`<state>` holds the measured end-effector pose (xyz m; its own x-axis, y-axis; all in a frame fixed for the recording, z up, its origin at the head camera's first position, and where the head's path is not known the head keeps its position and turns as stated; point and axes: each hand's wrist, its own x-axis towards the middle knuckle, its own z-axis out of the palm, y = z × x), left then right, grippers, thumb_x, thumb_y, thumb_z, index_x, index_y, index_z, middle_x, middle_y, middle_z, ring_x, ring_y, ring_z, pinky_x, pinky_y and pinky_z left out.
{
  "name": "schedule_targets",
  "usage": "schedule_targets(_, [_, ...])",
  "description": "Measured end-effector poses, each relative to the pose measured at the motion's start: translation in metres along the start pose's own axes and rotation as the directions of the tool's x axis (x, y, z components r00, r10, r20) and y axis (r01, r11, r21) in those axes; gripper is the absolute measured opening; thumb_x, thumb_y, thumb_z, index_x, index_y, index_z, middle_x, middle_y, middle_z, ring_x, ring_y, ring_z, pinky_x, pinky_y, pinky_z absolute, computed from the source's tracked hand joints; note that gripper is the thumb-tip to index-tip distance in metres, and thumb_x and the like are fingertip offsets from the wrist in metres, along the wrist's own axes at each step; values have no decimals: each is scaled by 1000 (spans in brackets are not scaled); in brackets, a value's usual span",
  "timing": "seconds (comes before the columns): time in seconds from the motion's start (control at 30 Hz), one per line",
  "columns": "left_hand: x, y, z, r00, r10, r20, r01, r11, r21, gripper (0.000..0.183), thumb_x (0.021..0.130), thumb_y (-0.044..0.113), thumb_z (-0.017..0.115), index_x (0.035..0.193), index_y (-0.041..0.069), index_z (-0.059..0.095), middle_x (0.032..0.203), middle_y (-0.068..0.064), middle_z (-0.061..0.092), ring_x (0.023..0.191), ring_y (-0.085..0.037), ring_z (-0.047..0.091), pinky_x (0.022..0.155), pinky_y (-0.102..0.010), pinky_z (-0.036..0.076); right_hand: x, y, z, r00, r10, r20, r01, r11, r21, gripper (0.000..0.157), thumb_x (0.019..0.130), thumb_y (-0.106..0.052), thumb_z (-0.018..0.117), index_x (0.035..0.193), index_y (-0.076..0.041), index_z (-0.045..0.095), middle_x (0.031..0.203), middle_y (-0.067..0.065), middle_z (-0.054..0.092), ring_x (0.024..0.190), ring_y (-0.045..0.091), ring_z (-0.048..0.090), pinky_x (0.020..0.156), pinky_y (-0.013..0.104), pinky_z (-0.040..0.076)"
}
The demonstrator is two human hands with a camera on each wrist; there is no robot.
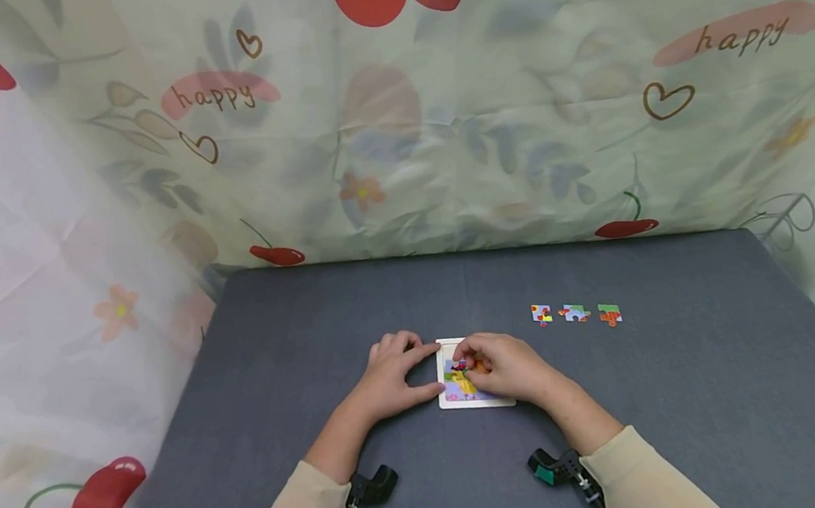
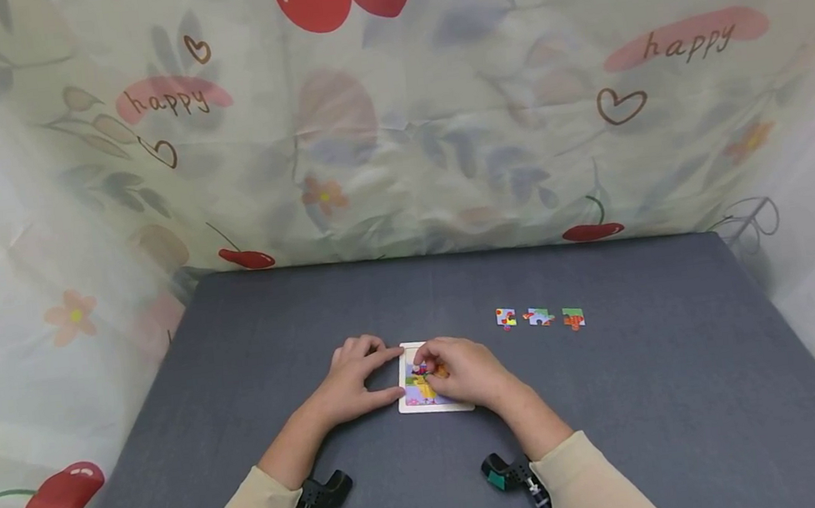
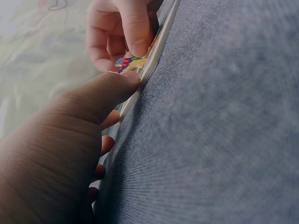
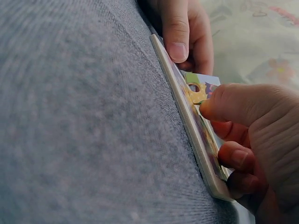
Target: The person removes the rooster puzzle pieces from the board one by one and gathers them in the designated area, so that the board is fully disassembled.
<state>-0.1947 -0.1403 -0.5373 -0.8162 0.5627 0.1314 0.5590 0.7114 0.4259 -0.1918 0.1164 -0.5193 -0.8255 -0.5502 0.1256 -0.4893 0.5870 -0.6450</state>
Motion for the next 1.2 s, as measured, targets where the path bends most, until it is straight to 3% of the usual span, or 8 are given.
schedule_targets(0.4, [-2, 1, -1, 1000, -7, 2, 7, 1000, -6, 63, 92, 56, 70, 146, 27, 59, 118, 6, 46, 104, -16, 37, 87, -38, 27, 0, 0, 2, 999, -39, -29, 37, 998, -59, 21, 90, -11, 74, 105, -23, 69, 92, -11, 59, 77, 8, 54, 71, 30, 46])
schedule_targets(0.67, [-1, 2, -2, 1000, -6, 0, 6, 1000, -12, 62, 92, 55, 71, 145, 26, 60, 118, 5, 47, 106, -18, 38, 89, -40, 28, -1, 0, 2, 998, -61, -12, 60, 996, -60, 21, 90, -9, 74, 106, -23, 69, 90, -9, 59, 72, 10, 52, 66, 28, 44])
schedule_targets(0.93, [0, 3, -2, 1000, -1, -4, 1, 1000, -7, 61, 92, 54, 71, 145, 25, 61, 117, 4, 47, 107, -19, 39, 90, -41, 29, -2, 1, 1, 994, -106, -1, 106, 994, -32, 21, 91, -10, 76, 109, -22, 75, 89, -14, 62, 72, 7, 55, 66, 28, 46])
schedule_targets(1.07, [0, 3, -2, 1000, 3, -8, -3, 1000, -13, 61, 92, 54, 72, 145, 25, 61, 117, 4, 47, 107, -19, 39, 90, -41, 29, -2, 3, 0, 997, -76, 2, 76, 997, 12, 21, 93, -12, 76, 112, -21, 74, 87, -14, 61, 65, 6, 51, 62, 28, 44])
schedule_targets(1.2, [0, 4, -3, 1000, 5, -12, -5, 1000, -16, 60, 92, 53, 72, 144, 24, 62, 117, 4, 47, 107, -19, 39, 90, -42, 29, -2, 3, -2, 1000, -25, 5, 24, 992, 125, 22, 93, -12, 75, 115, -19, 73, 86, -11, 62, 58, 6, 45, 59, 28, 42])
